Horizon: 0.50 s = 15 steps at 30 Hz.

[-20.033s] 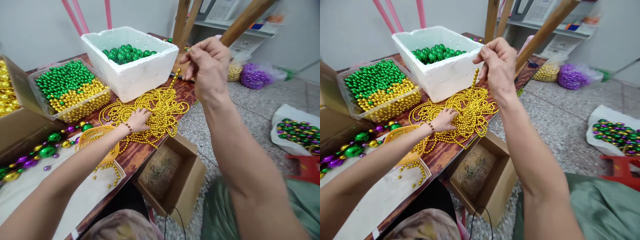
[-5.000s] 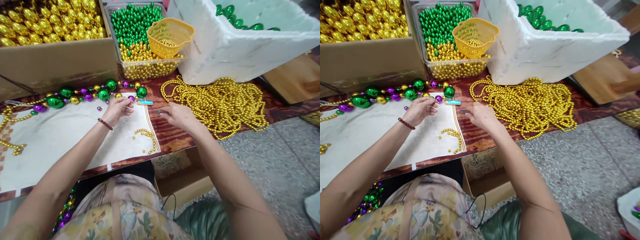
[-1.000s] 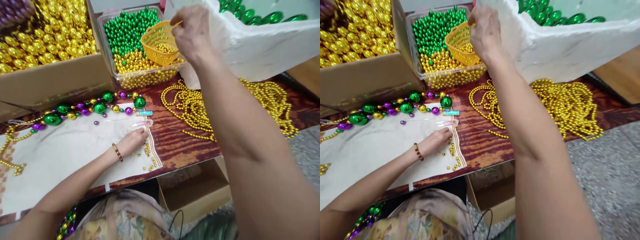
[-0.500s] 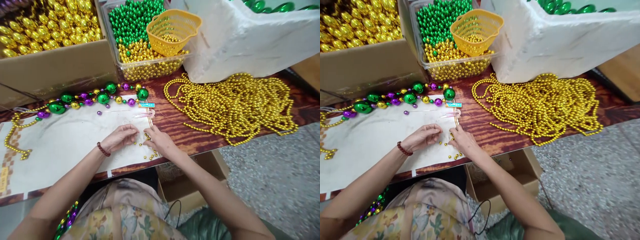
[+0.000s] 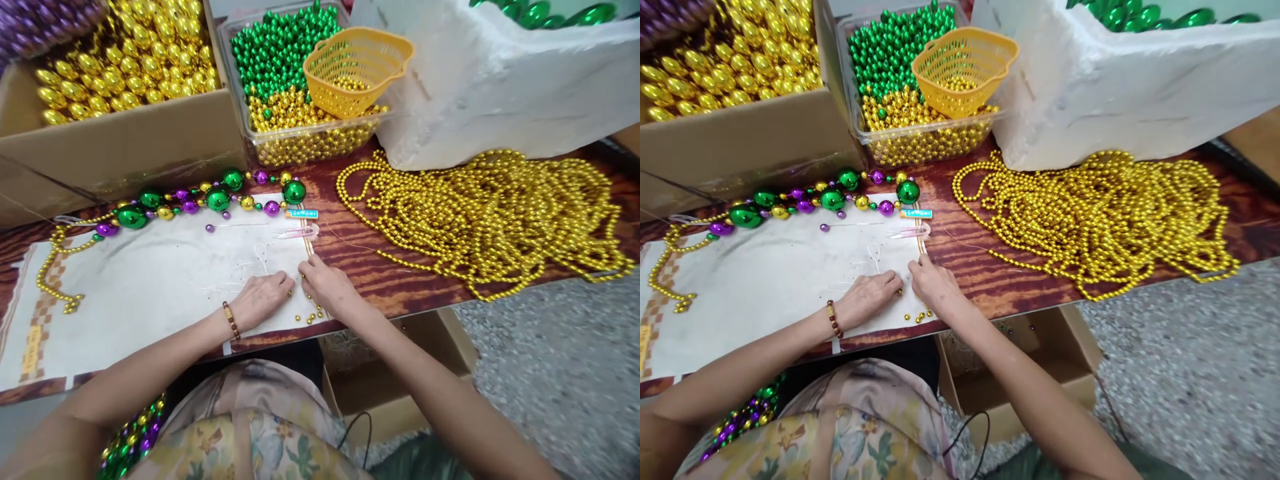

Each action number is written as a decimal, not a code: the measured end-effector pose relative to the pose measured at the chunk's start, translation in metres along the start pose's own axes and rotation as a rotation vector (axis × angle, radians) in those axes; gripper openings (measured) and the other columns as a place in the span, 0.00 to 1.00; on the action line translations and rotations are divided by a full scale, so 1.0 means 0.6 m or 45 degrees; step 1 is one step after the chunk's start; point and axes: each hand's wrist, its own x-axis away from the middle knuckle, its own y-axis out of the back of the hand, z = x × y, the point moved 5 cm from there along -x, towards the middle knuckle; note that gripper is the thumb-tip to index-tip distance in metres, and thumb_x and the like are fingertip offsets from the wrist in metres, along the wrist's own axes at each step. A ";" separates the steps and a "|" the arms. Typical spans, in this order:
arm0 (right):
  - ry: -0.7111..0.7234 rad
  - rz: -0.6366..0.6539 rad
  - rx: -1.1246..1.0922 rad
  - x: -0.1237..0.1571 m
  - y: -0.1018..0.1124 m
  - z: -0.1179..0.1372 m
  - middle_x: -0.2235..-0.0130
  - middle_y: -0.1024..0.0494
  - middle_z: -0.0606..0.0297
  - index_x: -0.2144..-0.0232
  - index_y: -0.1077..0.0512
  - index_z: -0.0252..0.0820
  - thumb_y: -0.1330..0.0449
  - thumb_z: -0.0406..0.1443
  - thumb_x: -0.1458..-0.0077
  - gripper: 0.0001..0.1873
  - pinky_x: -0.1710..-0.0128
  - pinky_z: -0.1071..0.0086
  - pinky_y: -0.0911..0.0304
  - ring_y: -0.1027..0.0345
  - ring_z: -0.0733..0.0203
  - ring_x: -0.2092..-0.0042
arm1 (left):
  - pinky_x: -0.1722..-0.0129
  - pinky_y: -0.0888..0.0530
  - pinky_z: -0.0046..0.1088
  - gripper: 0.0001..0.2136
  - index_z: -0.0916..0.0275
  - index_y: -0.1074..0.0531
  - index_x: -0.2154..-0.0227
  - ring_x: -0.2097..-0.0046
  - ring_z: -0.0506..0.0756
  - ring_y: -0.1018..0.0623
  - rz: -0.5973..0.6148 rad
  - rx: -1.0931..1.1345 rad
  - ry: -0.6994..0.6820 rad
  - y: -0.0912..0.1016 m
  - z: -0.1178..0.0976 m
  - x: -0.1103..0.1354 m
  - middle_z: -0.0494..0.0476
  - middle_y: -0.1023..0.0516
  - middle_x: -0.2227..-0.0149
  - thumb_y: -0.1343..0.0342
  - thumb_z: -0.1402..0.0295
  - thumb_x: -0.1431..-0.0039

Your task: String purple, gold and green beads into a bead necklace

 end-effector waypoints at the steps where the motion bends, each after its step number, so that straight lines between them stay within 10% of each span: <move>1: 0.005 -0.022 -0.041 -0.003 -0.001 -0.002 0.53 0.29 0.54 0.57 0.31 0.41 0.51 0.32 0.37 0.10 0.72 0.69 0.48 0.30 0.59 0.66 | 0.68 0.29 0.29 0.10 0.64 0.33 0.59 0.64 0.54 0.25 -0.002 0.037 -0.004 0.001 0.002 -0.002 0.59 0.27 0.60 0.60 0.69 0.30; 5: 0.122 -0.260 -0.558 -0.008 -0.006 -0.025 0.63 0.28 0.62 0.68 0.33 0.41 0.46 0.27 0.46 0.05 0.69 0.71 0.43 0.31 0.62 0.65 | 0.63 0.29 0.30 0.06 0.63 0.33 0.61 0.64 0.52 0.26 -0.154 0.558 0.093 0.019 0.021 -0.005 0.56 0.26 0.63 0.54 0.68 0.33; 9: 0.027 -0.250 -1.328 -0.005 0.008 -0.069 0.77 0.32 0.73 0.68 0.35 0.43 0.44 0.35 0.45 0.02 0.81 0.74 0.48 0.42 0.68 0.81 | 0.79 0.39 0.23 0.05 0.61 0.35 0.65 0.79 0.46 0.39 -0.168 1.472 0.333 0.060 0.061 -0.018 0.44 0.40 0.79 0.50 0.65 0.36; 12: 0.017 -0.294 -1.558 -0.010 0.092 -0.101 0.82 0.35 0.77 0.67 0.35 0.44 0.41 0.41 0.46 0.08 0.86 0.75 0.53 0.48 0.71 0.86 | 0.82 0.49 0.20 0.06 0.61 0.38 0.67 0.82 0.44 0.47 -0.219 1.814 0.310 0.150 0.091 -0.064 0.41 0.48 0.82 0.48 0.66 0.37; 15: 0.122 -0.682 -1.394 -0.038 0.249 -0.144 0.83 0.34 0.76 0.70 0.32 0.43 0.38 0.37 0.49 0.06 0.85 0.76 0.50 0.44 0.71 0.84 | 0.80 0.47 0.18 0.06 0.62 0.38 0.69 0.82 0.41 0.44 -0.458 1.691 0.179 0.287 0.119 -0.153 0.41 0.46 0.82 0.47 0.70 0.36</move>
